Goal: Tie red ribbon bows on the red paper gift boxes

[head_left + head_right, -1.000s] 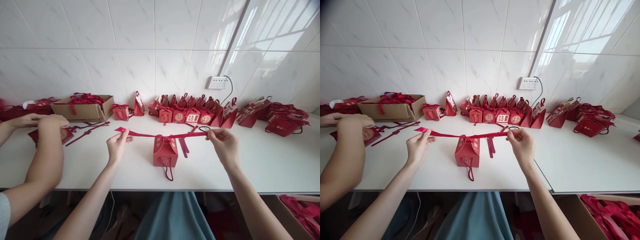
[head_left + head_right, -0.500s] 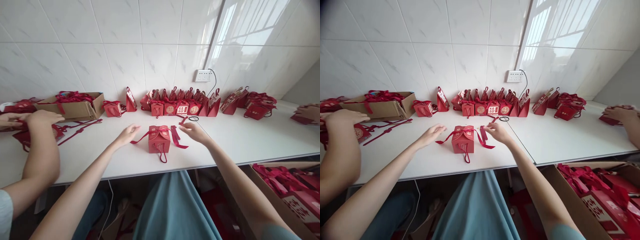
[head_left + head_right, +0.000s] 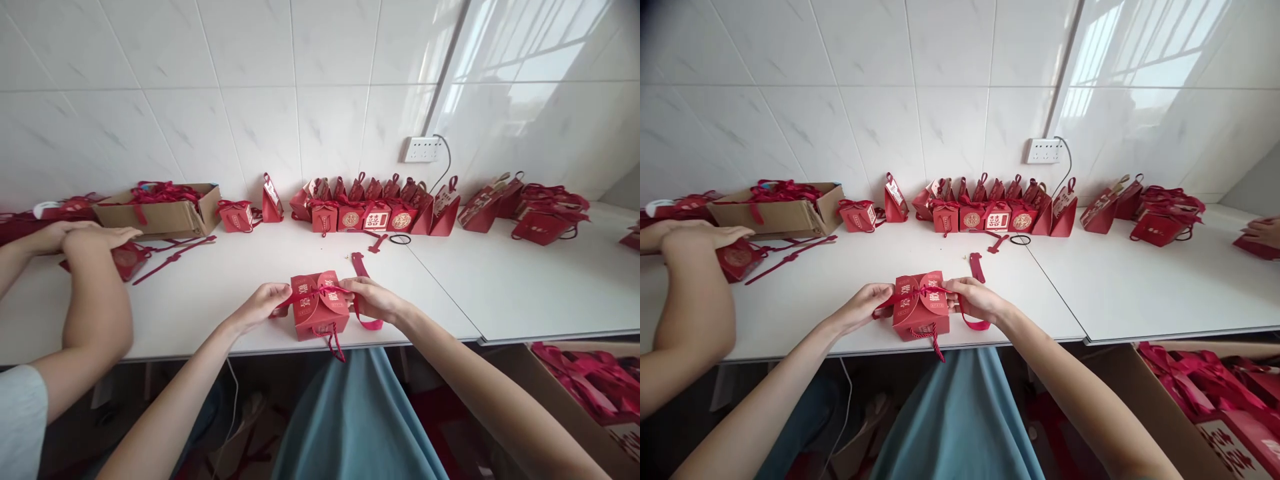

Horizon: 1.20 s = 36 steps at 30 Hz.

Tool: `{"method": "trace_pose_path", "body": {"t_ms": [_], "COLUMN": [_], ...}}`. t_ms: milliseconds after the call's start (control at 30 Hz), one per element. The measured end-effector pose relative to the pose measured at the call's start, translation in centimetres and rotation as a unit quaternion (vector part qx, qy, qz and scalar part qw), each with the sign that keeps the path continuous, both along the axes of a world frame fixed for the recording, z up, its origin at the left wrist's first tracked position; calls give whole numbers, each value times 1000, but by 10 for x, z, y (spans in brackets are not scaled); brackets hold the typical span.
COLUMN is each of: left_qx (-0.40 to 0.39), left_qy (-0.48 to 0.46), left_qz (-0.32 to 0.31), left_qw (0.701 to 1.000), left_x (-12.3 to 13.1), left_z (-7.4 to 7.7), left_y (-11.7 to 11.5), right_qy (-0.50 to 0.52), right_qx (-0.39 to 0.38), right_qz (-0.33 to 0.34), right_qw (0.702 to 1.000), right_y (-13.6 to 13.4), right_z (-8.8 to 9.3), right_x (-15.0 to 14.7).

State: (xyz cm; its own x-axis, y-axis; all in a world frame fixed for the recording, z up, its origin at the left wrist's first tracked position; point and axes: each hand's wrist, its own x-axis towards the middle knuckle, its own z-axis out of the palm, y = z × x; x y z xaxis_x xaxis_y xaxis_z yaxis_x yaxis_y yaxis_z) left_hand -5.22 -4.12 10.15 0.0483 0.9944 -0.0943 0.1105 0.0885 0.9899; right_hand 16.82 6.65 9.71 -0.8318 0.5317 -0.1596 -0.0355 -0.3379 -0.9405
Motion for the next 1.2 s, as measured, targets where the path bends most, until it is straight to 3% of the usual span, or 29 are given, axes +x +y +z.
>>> {"method": "trace_pose_path", "body": {"t_ms": [300, 467, 633, 767, 933, 1100, 1200], "left_qx": [-74, -50, -69, -74, -63, -60, -37], "left_qy": [-61, -93, -86, 11, 84, 96, 142], "left_qz": [-54, -41, -63, -60, -54, -47, -28], "left_qw": [994, 994, 992, 995, 993, 992, 989], "left_x": [-5, -5, -8, -10, -9, 0, 4], "left_z": [-1, -6, -6, 6, 31, 53, 61], "left_y": [-15, -20, -19, -20, -25, -26, -28], "right_qy": [-35, -74, -146, -199, -111, -6, 7], "right_qx": [-4, 4, 84, 184, 239, 250, 277], "right_qz": [32, 14, 47, 101, 82, 81, 60], "right_qw": [999, 997, 985, 957, 961, 965, 959], "right_y": [0, 2, 7, 9, 0, -17, -23], "right_z": [4, 6, 14, 35, 56, 57, 52], "right_x": [8, 17, 24, 28, 27, 5, -8]}}
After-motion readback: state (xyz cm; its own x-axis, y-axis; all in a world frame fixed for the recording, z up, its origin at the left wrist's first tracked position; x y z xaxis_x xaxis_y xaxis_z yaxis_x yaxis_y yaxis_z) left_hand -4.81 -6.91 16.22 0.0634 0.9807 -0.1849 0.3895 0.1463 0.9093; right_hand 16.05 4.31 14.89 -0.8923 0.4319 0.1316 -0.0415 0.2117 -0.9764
